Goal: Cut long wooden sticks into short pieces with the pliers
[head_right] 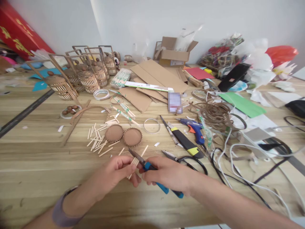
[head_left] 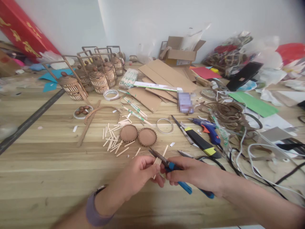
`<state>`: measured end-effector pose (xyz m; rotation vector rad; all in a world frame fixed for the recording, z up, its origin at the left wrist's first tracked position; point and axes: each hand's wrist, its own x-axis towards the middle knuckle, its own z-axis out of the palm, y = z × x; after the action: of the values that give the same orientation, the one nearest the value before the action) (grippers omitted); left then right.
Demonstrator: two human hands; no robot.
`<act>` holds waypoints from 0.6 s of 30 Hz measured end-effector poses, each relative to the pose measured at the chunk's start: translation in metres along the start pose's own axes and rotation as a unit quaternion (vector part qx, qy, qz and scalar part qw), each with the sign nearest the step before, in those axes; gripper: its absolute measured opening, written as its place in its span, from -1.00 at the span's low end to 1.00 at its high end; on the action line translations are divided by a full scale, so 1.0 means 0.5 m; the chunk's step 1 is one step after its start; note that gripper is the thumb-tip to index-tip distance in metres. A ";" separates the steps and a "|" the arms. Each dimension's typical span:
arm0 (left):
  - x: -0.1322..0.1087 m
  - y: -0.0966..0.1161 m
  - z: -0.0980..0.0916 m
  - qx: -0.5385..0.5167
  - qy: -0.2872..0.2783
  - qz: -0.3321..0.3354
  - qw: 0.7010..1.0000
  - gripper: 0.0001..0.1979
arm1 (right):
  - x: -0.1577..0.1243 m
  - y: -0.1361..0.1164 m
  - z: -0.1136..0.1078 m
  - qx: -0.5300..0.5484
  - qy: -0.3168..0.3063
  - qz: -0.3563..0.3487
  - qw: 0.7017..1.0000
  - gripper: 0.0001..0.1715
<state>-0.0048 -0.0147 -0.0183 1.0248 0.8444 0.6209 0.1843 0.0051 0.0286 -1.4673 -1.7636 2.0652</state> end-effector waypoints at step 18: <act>-0.008 0.007 -0.001 0.111 0.039 -0.002 0.993 -0.59 | 0.011 0.007 0.013 -0.034 0.007 -0.075 0.997 -0.86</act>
<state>-0.0076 -0.0162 -0.0141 1.2060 0.9994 0.5750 0.1787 0.0024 0.0220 -1.3163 -1.8921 1.9369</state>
